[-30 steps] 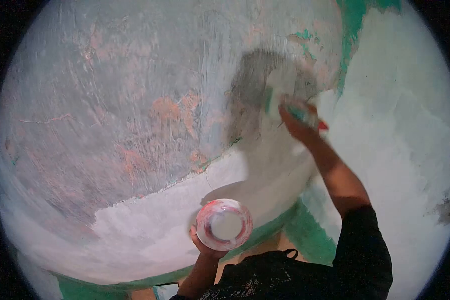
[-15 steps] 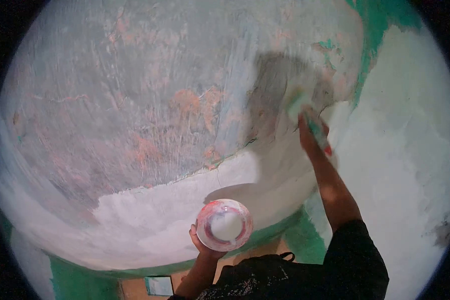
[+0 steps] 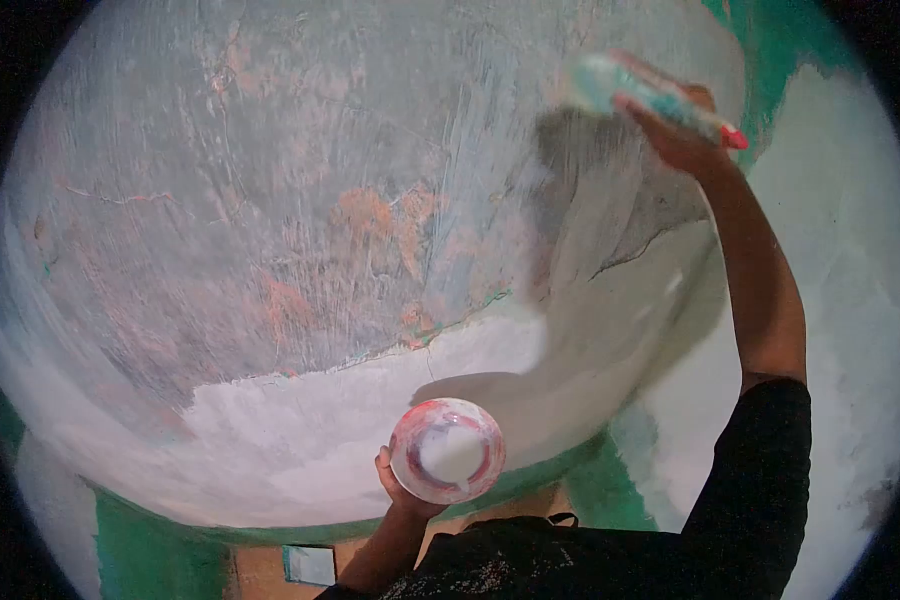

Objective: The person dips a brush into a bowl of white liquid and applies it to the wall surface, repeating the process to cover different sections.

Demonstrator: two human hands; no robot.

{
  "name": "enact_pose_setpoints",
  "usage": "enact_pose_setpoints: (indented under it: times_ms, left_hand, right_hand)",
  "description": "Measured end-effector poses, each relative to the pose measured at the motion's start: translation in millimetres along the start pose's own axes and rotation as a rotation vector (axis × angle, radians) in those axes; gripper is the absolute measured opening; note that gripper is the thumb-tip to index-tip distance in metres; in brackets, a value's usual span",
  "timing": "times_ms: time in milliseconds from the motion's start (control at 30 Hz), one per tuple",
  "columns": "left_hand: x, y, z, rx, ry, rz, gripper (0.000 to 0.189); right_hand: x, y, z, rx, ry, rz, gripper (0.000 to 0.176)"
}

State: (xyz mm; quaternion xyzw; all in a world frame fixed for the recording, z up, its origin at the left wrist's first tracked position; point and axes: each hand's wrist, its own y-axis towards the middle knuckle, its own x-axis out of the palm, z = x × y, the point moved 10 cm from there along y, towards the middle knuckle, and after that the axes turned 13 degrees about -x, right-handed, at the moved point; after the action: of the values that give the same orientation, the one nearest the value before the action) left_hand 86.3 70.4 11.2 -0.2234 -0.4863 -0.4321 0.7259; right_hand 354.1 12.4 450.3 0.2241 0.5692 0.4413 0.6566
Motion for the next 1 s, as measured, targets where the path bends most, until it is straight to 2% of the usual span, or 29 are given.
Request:
enact_pose_setpoints:
  times_ms: [33,100,167,233,300,333,400,467,533,567,600,700,733,800,900,967,1000]
  left_hand:
    - [-6,0,-1,0.001,-0.007,0.033,0.080]
    - [-18,1,-4,-0.001,-0.022,0.098,0.079]
    - [-20,0,-2,0.024,0.010,0.115,0.078]
    - [-20,0,0,0.045,0.038,0.125,0.078]
    - [-19,1,2,0.069,0.058,0.129,0.078]
    - [-18,2,1,0.060,0.027,0.121,0.078]
    - [-18,3,-2,0.042,-0.031,0.108,0.079]
    - [-20,6,-3,0.053,0.039,0.143,0.082]
    - [-18,12,-5,0.068,0.083,0.181,0.084]
    - [-14,14,-6,0.079,0.089,0.203,0.084]
    - [-14,15,-7,0.090,0.101,0.223,0.084]
    - [-19,21,-21,0.055,0.003,0.171,0.081]
    - [-18,22,-21,0.061,0.029,0.185,0.081]
    - [-14,21,-21,0.080,0.078,0.210,0.082]
    - [-8,22,-15,0.099,0.184,0.189,0.083]
    - [-6,21,-16,0.057,0.158,0.216,0.084]
    - [-7,20,-17,0.037,0.150,0.227,0.084]
  right_hand:
    - [-9,8,5,0.060,-0.013,0.076,0.041]
    - [-27,9,-7,-0.082,-0.201,0.342,0.042]
    - [0,-20,-18,-0.213,-0.355,0.321,0.045]
    - [51,-83,-7,-0.185,-0.279,0.310,0.050]
    - [90,-129,-19,-0.047,-0.058,0.136,0.055]
    - [105,-139,-45,-0.007,0.007,-0.035,0.056]
    - [125,-143,-57,0.012,0.117,-0.295,0.056]
    - [132,-140,-54,-0.024,0.204,-0.473,0.054]
    - [97,-99,-43,-0.251,0.074,-0.222,0.056]
    - [80,-77,-15,-0.246,-0.062,-0.113,0.052]
    - [61,-58,6,-0.120,-0.052,-0.034,0.050]
    - [24,-21,33,0.167,0.127,0.253,0.047]
    - [14,-19,27,0.089,0.122,0.411,0.045]
    - [11,-29,15,-0.025,0.101,0.551,0.043]
    - [56,-79,-22,-0.141,0.056,0.502,0.044]
    - [109,-104,-40,-0.042,0.207,0.023,0.047]
    - [121,-109,-55,-0.136,0.243,-0.121,0.052]
